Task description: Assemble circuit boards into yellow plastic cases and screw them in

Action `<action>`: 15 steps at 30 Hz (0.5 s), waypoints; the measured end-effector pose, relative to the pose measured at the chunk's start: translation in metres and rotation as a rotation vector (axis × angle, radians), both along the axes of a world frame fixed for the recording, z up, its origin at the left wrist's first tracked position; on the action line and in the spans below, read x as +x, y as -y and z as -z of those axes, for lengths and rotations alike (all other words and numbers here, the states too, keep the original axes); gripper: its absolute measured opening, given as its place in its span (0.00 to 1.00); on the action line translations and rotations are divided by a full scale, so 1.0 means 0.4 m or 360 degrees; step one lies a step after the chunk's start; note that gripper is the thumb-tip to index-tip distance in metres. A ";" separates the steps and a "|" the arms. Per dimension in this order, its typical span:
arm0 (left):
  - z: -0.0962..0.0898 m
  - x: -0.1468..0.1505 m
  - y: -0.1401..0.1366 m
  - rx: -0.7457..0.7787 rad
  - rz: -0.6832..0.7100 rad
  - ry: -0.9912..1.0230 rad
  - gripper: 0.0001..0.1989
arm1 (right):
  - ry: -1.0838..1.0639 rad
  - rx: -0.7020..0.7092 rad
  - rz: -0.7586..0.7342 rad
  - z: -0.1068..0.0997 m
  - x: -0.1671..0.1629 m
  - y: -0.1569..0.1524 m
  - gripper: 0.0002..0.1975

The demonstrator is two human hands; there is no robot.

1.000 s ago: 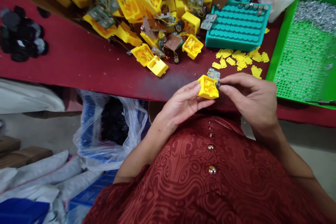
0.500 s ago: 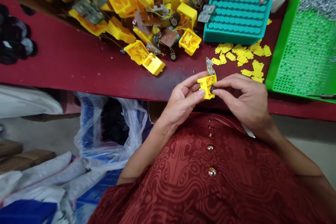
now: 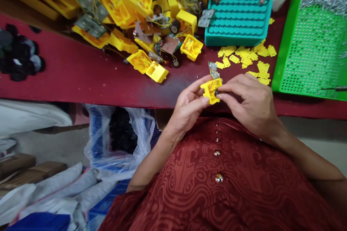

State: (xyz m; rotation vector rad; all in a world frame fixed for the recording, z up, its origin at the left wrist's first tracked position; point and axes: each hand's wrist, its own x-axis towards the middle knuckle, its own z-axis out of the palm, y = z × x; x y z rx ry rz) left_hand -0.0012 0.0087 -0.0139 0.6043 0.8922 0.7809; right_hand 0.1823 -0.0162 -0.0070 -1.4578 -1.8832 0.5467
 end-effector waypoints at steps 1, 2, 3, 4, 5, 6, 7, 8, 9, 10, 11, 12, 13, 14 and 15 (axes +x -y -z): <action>0.001 0.005 0.000 -0.0026 -0.0001 0.0004 0.28 | 0.0054 0.0050 -0.0057 -0.001 0.001 0.001 0.08; 0.004 0.010 -0.001 -0.0037 -0.0007 -0.0005 0.27 | 0.0107 0.0088 -0.0109 -0.001 0.003 0.002 0.10; 0.008 0.016 -0.002 -0.0038 -0.0014 -0.0028 0.27 | 0.0156 0.0113 -0.0146 0.000 0.005 0.003 0.11; 0.013 0.023 -0.003 -0.0031 -0.0019 -0.0060 0.27 | 0.0198 0.0120 -0.0167 0.001 0.007 0.003 0.12; 0.020 0.028 -0.004 -0.0023 -0.0026 -0.0091 0.28 | 0.0228 0.0110 -0.0181 0.003 0.009 0.004 0.13; 0.026 0.033 -0.006 -0.0017 -0.0033 -0.0108 0.29 | 0.0230 0.0094 -0.0190 0.005 0.009 0.004 0.13; 0.031 0.037 -0.008 -0.0014 -0.0042 -0.0111 0.29 | 0.0201 0.0070 -0.0192 0.007 0.009 0.005 0.13; 0.034 0.040 -0.011 -0.0014 -0.0051 -0.0103 0.30 | 0.0143 0.0037 -0.0185 0.010 0.008 0.005 0.13; 0.036 0.042 -0.014 -0.0011 -0.0062 -0.0092 0.30 | 0.0061 0.0000 -0.0163 0.012 0.006 0.006 0.13; 0.036 0.042 -0.017 -0.0003 -0.0076 -0.0083 0.30 | -0.0038 -0.0040 -0.0127 0.015 0.002 0.008 0.12; 0.034 0.042 -0.020 0.0006 -0.0086 -0.0081 0.30 | -0.0147 -0.0086 -0.0080 0.018 -0.001 0.010 0.12; 0.031 0.040 -0.023 0.0013 -0.0096 -0.0089 0.30 | -0.0265 -0.0133 -0.0025 0.022 -0.004 0.012 0.11; 0.027 0.039 -0.025 0.0014 -0.0104 -0.0101 0.30 | -0.0395 -0.0166 0.0039 0.025 -0.007 0.014 0.11; 0.023 0.037 -0.028 0.0009 -0.0109 -0.0112 0.30 | -0.0526 -0.0187 0.0108 0.027 -0.009 0.016 0.12; 0.019 0.035 -0.031 0.0001 -0.0109 -0.0121 0.29 | -0.0644 -0.0200 0.0183 0.030 -0.009 0.019 0.15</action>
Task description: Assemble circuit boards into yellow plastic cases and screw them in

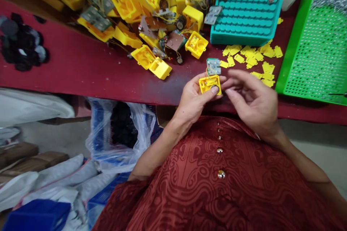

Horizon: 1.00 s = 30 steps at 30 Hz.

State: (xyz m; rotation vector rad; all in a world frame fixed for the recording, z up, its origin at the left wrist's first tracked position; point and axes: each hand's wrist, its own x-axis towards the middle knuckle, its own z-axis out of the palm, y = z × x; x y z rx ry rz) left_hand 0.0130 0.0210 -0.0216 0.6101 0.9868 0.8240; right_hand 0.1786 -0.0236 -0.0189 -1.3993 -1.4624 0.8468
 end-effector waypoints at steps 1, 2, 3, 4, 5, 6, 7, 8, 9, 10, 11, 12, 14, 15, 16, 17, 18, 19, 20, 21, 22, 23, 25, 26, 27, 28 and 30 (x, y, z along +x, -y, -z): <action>-0.003 -0.001 -0.003 -0.0008 0.0000 -0.0010 0.29 | -0.0086 -0.0018 0.0077 0.002 0.000 0.002 0.17; -0.005 -0.002 -0.005 -0.0011 0.0000 -0.0023 0.28 | -0.0135 -0.0032 0.0139 0.003 0.001 0.004 0.19; -0.006 -0.002 -0.008 -0.0005 0.0001 -0.0038 0.28 | -0.0147 -0.0041 0.0179 0.004 0.002 0.006 0.19; -0.006 -0.001 -0.010 0.0011 0.0003 -0.0054 0.28 | -0.0133 -0.0048 0.0194 0.005 0.003 0.008 0.19; -0.005 -0.001 -0.012 0.0034 0.0004 -0.0068 0.29 | -0.0116 -0.0043 0.0199 0.007 0.003 0.009 0.18; -0.003 0.000 -0.014 0.0056 0.0008 -0.0078 0.30 | -0.0110 -0.0029 0.0209 0.008 0.004 0.010 0.18; -0.002 -0.001 -0.015 0.0071 0.0024 -0.0082 0.30 | -0.0115 -0.0017 0.0225 0.010 0.005 0.009 0.17; -0.002 -0.002 -0.016 0.0077 0.0057 -0.0076 0.31 | -0.0124 -0.0012 0.0248 0.012 0.008 0.007 0.16; -0.003 -0.003 -0.016 0.0075 0.0100 -0.0061 0.31 | -0.0134 -0.0021 0.0275 0.014 0.012 0.003 0.14; -0.005 -0.006 -0.015 0.0069 0.0155 -0.0034 0.31 | -0.0153 -0.0051 0.0289 0.016 0.020 -0.003 0.13; -0.008 -0.009 -0.014 0.0062 0.0216 0.0007 0.31 | -0.0190 -0.0104 0.0276 0.019 0.029 -0.012 0.11; -0.013 -0.012 -0.013 0.0058 0.0272 0.0057 0.30 | -0.0249 -0.0182 0.0230 0.020 0.040 -0.022 0.11; -0.023 -0.017 -0.008 0.0055 0.0348 0.0168 0.27 | -0.0443 -0.0382 0.0064 0.021 0.062 -0.045 0.16; -0.028 -0.019 -0.006 0.0048 0.0376 0.0215 0.25 | -0.0557 -0.0479 -0.0032 0.020 0.071 -0.057 0.21; -0.032 -0.020 -0.003 0.0034 0.0399 0.0252 0.24 | -0.0653 -0.0561 -0.0117 0.017 0.077 -0.067 0.25; -0.035 -0.021 0.000 0.0013 0.0414 0.0279 0.23 | -0.0716 -0.0621 -0.0182 0.012 0.081 -0.076 0.29; -0.036 -0.022 0.002 -0.0013 0.0428 0.0297 0.22 | -0.0741 -0.0661 -0.0233 0.007 0.082 -0.082 0.30; -0.037 -0.022 0.005 -0.0040 0.0437 0.0309 0.22 | -0.0732 -0.0685 -0.0275 0.001 0.079 -0.087 0.31; -0.037 -0.023 0.007 -0.0067 0.0442 0.0312 0.23 | -0.0703 -0.0693 -0.0307 -0.005 0.075 -0.090 0.30; -0.036 -0.023 0.009 -0.0089 0.0444 0.0306 0.23 | -0.0666 -0.0679 -0.0321 -0.010 0.070 -0.092 0.29; -0.034 -0.023 0.010 -0.0104 0.0444 0.0291 0.24 | -0.0624 -0.0635 -0.0309 -0.015 0.063 -0.092 0.27; -0.032 -0.022 0.011 -0.0109 0.0438 0.0259 0.24 | -0.0567 -0.0567 -0.0274 -0.020 0.056 -0.091 0.26; -0.027 -0.019 0.010 -0.0079 0.0397 0.0121 0.25 | -0.0376 -0.0370 -0.0146 -0.032 0.044 -0.087 0.21; -0.024 -0.018 0.009 -0.0036 0.0369 0.0011 0.25 | -0.0223 -0.0260 -0.0078 -0.040 0.040 -0.084 0.17; -0.021 -0.016 0.007 0.0033 0.0340 -0.0120 0.25 | -0.0035 -0.0154 -0.0030 -0.051 0.036 -0.081 0.12; -0.018 -0.014 0.005 0.0125 0.0309 -0.0267 0.25 | 0.0169 -0.0036 -0.0004 -0.064 0.034 -0.078 0.09; -0.013 -0.011 0.000 0.0337 0.0267 -0.0544 0.23 | 0.0558 0.0185 -0.0006 -0.095 0.030 -0.071 0.05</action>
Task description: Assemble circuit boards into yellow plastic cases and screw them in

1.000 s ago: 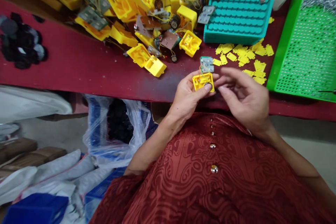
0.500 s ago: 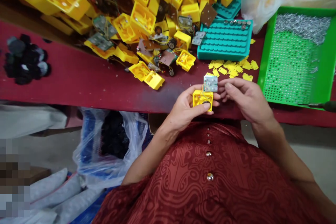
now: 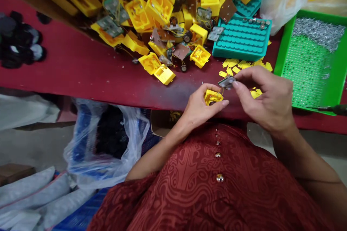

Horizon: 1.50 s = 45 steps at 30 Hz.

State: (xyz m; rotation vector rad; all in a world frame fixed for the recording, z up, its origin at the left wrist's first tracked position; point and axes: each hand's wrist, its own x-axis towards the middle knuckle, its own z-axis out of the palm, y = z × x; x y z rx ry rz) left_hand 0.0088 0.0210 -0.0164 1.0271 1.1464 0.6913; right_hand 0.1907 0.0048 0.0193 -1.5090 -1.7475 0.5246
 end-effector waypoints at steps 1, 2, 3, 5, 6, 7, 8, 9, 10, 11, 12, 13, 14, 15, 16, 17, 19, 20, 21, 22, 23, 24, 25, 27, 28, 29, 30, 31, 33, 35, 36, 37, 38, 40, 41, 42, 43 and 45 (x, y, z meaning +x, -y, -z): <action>0.002 0.001 -0.002 0.0104 -0.0011 -0.0082 0.21 | 0.0157 0.0077 -0.0034 -0.016 -0.002 0.004 0.05; 0.003 0.002 -0.003 0.0176 -0.0028 -0.0116 0.19 | 0.0268 0.0132 -0.0071 -0.030 -0.005 0.008 0.05; 0.004 0.002 -0.004 0.0207 -0.0045 -0.0099 0.18 | 0.0334 0.0164 -0.0099 -0.042 -0.009 0.013 0.05; 0.004 0.001 -0.003 0.0145 -0.0089 0.0078 0.16 | 0.0354 0.0188 -0.0111 -0.056 -0.022 0.022 0.05; 0.003 -0.001 -0.003 0.0064 -0.0120 0.0210 0.16 | 0.0326 0.0203 -0.0105 -0.056 -0.031 0.027 0.05; 0.002 -0.004 -0.002 -0.0040 -0.0146 0.0349 0.17 | 0.0284 0.0237 -0.0102 -0.054 -0.040 0.031 0.05; -0.001 -0.009 -0.001 -0.0151 -0.0164 0.0487 0.18 | 0.0235 0.0282 -0.0115 -0.048 -0.049 0.034 0.05; -0.003 -0.016 -0.001 -0.0257 -0.0176 0.0617 0.19 | 0.0186 0.0333 -0.0151 -0.040 -0.058 0.037 0.05; -0.006 -0.025 0.000 -0.0353 -0.0184 0.0731 0.19 | 0.0141 0.0383 -0.0205 -0.031 -0.066 0.039 0.06; -0.009 -0.035 -0.001 -0.0436 -0.0185 0.0827 0.20 | 0.0106 0.0436 -0.0280 -0.022 -0.074 0.041 0.07; -0.013 -0.046 -0.001 -0.0504 -0.0186 0.0907 0.20 | 0.0083 0.0486 -0.0358 -0.014 -0.079 0.041 0.08; -0.018 -0.057 -0.001 -0.0561 -0.0185 0.0972 0.22 | 0.0080 0.0519 -0.0425 -0.008 -0.083 0.041 0.08; -0.024 -0.066 -0.001 -0.0606 -0.0187 0.1022 0.24 | 0.0105 0.0539 -0.0483 -0.004 -0.086 0.041 0.09; -0.031 -0.073 0.000 -0.0640 -0.0189 0.1055 0.25 | 0.0150 0.0566 -0.0528 -0.002 -0.086 0.040 0.09; -0.039 -0.078 0.001 -0.0659 -0.0198 0.1065 0.26 | 0.0207 0.0592 -0.0565 -0.001 -0.085 0.038 0.08; -0.047 -0.079 0.002 -0.0667 -0.0208 0.1050 0.26 | 0.0265 0.0616 -0.0596 -0.001 -0.083 0.037 0.08; -0.061 -0.075 0.004 -0.0657 -0.0232 0.0977 0.23 | 0.0354 0.0667 -0.0656 -0.003 -0.077 0.035 0.08; -0.065 -0.071 0.005 -0.0643 -0.0241 0.0932 0.22 | 0.0376 0.0688 -0.0685 -0.005 -0.073 0.035 0.08; -0.067 -0.066 0.005 -0.0627 -0.0240 0.0894 0.20 | 0.0382 0.0700 -0.0710 -0.007 -0.068 0.035 0.08; -0.067 -0.062 0.005 -0.0611 -0.0226 0.0869 0.19 | 0.0388 0.0700 -0.0728 -0.009 -0.064 0.035 0.09; -0.065 -0.058 0.005 -0.0597 -0.0204 0.0856 0.18 | 0.0390 0.0697 -0.0742 -0.011 -0.059 0.036 0.09; -0.062 -0.056 0.005 -0.0588 -0.0183 0.0848 0.16 | 0.0388 0.0694 -0.0747 -0.013 -0.054 0.037 0.09; -0.058 -0.055 0.005 -0.0582 -0.0160 0.0847 0.15 | 0.0384 0.0691 -0.0750 -0.016 -0.050 0.038 0.09; -0.053 -0.056 0.006 -0.0575 -0.0134 0.0862 0.13 | 0.0386 0.0680 -0.0742 -0.021 -0.044 0.039 0.10; -0.052 -0.057 0.007 -0.0571 -0.0134 0.0867 0.13 | 0.0398 0.0669 -0.0733 -0.022 -0.042 0.039 0.10; -0.052 -0.058 0.009 -0.0568 -0.0137 0.0868 0.13 | 0.0406 0.0665 -0.0725 -0.024 -0.041 0.039 0.11; -0.053 -0.058 0.010 -0.0564 -0.0141 0.0863 0.14 | 0.0420 0.0649 -0.0716 -0.024 -0.040 0.038 0.11; -0.055 -0.058 0.011 -0.0563 -0.0142 0.0852 0.15 | 0.0418 0.0647 -0.0715 -0.025 -0.041 0.037 0.11; -0.059 -0.057 0.012 -0.0553 -0.0142 0.0826 0.16 | 0.0399 0.0648 -0.0701 -0.024 -0.044 0.035 0.10; -0.062 -0.057 0.011 -0.0538 -0.0133 0.0811 0.16 | 0.0367 0.0608 -0.0638 -0.025 -0.048 0.032 0.08; -0.063 -0.058 0.010 -0.0538 -0.0126 0.0812 0.16 | 0.0353 0.0562 -0.0596 -0.026 -0.049 0.030 0.07; -0.062 -0.060 0.009 -0.0545 -0.0114 0.0821 0.16 | 0.0342 0.0501 -0.0556 -0.027 -0.050 0.028 0.05; -0.062 -0.062 0.009 -0.0555 -0.0100 0.0838 0.16 | 0.0337 0.0436 -0.0533 -0.028 -0.051 0.026 0.04; -0.059 -0.066 0.010 -0.0580 -0.0072 0.0873 0.18 | 0.0342 0.0345 -0.0540 -0.030 -0.050 0.021 0.03; -0.058 -0.068 0.011 -0.0582 -0.0061 0.0881 0.19 | 0.0356 0.0322 -0.0557 -0.031 -0.049 0.018 0.04; -0.056 -0.069 0.014 -0.0573 -0.0053 0.0871 0.21 | 0.0371 0.0301 -0.0570 -0.031 -0.046 0.016 0.04; -0.053 -0.070 0.017 -0.0553 -0.0045 0.0844 0.22 | 0.0381 0.0287 -0.0582 -0.030 -0.044 0.013 0.04; -0.047 -0.070 0.024 -0.0476 -0.0031 0.0769 0.25 | 0.0387 0.0242 -0.0589 -0.029 -0.038 0.009 0.05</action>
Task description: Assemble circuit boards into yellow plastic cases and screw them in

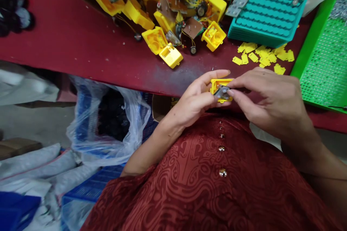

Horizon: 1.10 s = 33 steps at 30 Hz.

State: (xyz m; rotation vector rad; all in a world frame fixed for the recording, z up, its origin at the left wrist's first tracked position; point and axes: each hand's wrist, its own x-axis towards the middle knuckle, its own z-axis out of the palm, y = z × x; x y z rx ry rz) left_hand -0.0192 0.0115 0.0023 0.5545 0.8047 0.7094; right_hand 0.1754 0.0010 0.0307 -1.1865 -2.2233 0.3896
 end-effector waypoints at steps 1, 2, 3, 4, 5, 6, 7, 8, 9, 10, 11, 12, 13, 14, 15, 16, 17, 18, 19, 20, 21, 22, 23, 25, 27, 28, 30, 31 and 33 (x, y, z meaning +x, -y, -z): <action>0.004 0.000 0.003 0.0050 0.0004 -0.0035 0.26 | 0.0005 -0.0024 -0.0001 0.001 0.003 -0.001 0.05; 0.007 0.000 0.005 0.0100 0.0008 -0.0062 0.28 | 0.0010 -0.0045 -0.0001 0.002 0.006 -0.003 0.06; 0.011 0.000 0.007 0.0144 0.0016 -0.0080 0.28 | 0.0015 -0.0064 -0.0004 0.003 0.008 -0.003 0.07; 0.014 -0.001 0.008 0.0184 0.0029 -0.0094 0.28 | 0.0026 -0.0078 -0.0009 0.005 0.009 -0.004 0.09; 0.016 -0.002 0.009 0.0216 0.0045 -0.0108 0.28 | 0.0044 -0.0090 -0.0017 0.006 0.010 -0.004 0.09; 0.017 -0.004 0.010 0.0241 0.0065 -0.0119 0.28 | 0.0067 -0.0097 -0.0024 0.008 0.010 -0.003 0.10; 0.017 -0.006 0.010 0.0261 0.0078 -0.0129 0.27 | 0.0092 -0.0100 -0.0031 0.010 0.009 -0.002 0.11; 0.017 -0.008 0.011 0.0270 0.0086 -0.0141 0.26 | 0.0115 -0.0104 -0.0027 0.012 0.007 -0.001 0.11; 0.016 -0.009 0.011 0.0274 0.0085 -0.0153 0.25 | 0.0138 -0.0108 -0.0007 0.013 0.005 0.001 0.11; 0.016 -0.010 0.012 0.0278 0.0077 -0.0167 0.24 | 0.0150 -0.0104 0.0017 0.015 0.003 0.002 0.11; 0.016 -0.011 0.012 0.0284 0.0069 -0.0183 0.23 | 0.0157 -0.0095 0.0041 0.015 0.002 0.003 0.10; 0.017 -0.011 0.012 0.0292 0.0063 -0.0202 0.23 | 0.0161 -0.0081 0.0060 0.015 0.001 0.004 0.10; 0.018 -0.010 0.011 0.0298 0.0065 -0.0220 0.22 | 0.0161 -0.0066 0.0065 0.015 0.000 0.004 0.10; 0.019 -0.009 0.011 0.0300 0.0067 -0.0233 0.23 | 0.0164 -0.0055 0.0056 0.014 0.000 0.004 0.11; 0.020 -0.008 0.011 0.0290 0.0069 -0.0237 0.24 | 0.0164 -0.0029 0.0034 0.013 0.001 0.004 0.11; 0.021 -0.006 0.010 0.0270 0.0066 -0.0230 0.24 | 0.0166 -0.0006 0.0023 0.013 0.002 0.003 0.11; 0.021 -0.004 0.010 0.0237 0.0052 -0.0218 0.25 | 0.0158 0.0021 0.0028 0.013 0.003 0.002 0.10; 0.020 -0.002 0.010 0.0198 0.0033 -0.0202 0.25 | 0.0138 0.0054 0.0035 0.015 0.005 0.001 0.10; 0.018 0.000 0.011 0.0155 0.0012 -0.0188 0.24 | 0.0102 0.0094 0.0040 0.017 0.006 0.000 0.09; 0.015 0.001 0.011 0.0116 -0.0005 -0.0175 0.24 | 0.0048 0.0134 0.0042 0.021 0.007 -0.001 0.08; 0.012 0.003 0.011 0.0083 -0.0015 -0.0163 0.23 | -0.0010 0.0158 0.0041 0.025 0.008 -0.002 0.07; 0.009 0.004 0.012 0.0056 -0.0020 -0.0154 0.22 | -0.0060 0.0159 0.0041 0.028 0.009 -0.003 0.07; 0.007 0.005 0.013 0.0036 -0.0024 -0.0142 0.22 | -0.0093 0.0156 0.0043 0.031 0.009 -0.003 0.07; 0.006 0.007 0.016 0.0011 -0.0038 -0.0114 0.20 | -0.0070 0.0112 0.0071 0.033 0.006 -0.001 0.08; 0.008 0.011 0.019 -0.0010 -0.0046 -0.0099 0.19 | 0.0029 0.0134 0.0055 0.035 -0.001 0.004 0.10; 0.009 0.014 0.021 -0.0010 -0.0042 -0.0100 0.19 | 0.0075 0.0185 0.0040 0.036 -0.005 0.007 0.11; 0.009 0.023 0.022 0.0011 -0.0003 -0.0116 0.19 | 0.0120 0.0287 0.0045 0.040 -0.012 0.014 0.12; 0.008 0.028 0.021 0.0029 0.0020 -0.0123 0.19 | 0.0100 0.0322 0.0063 0.041 -0.011 0.018 0.12; 0.006 0.037 0.011 0.0068 0.0038 -0.0114 0.18 | -0.0024 0.0360 0.0124 0.039 0.002 0.028 0.10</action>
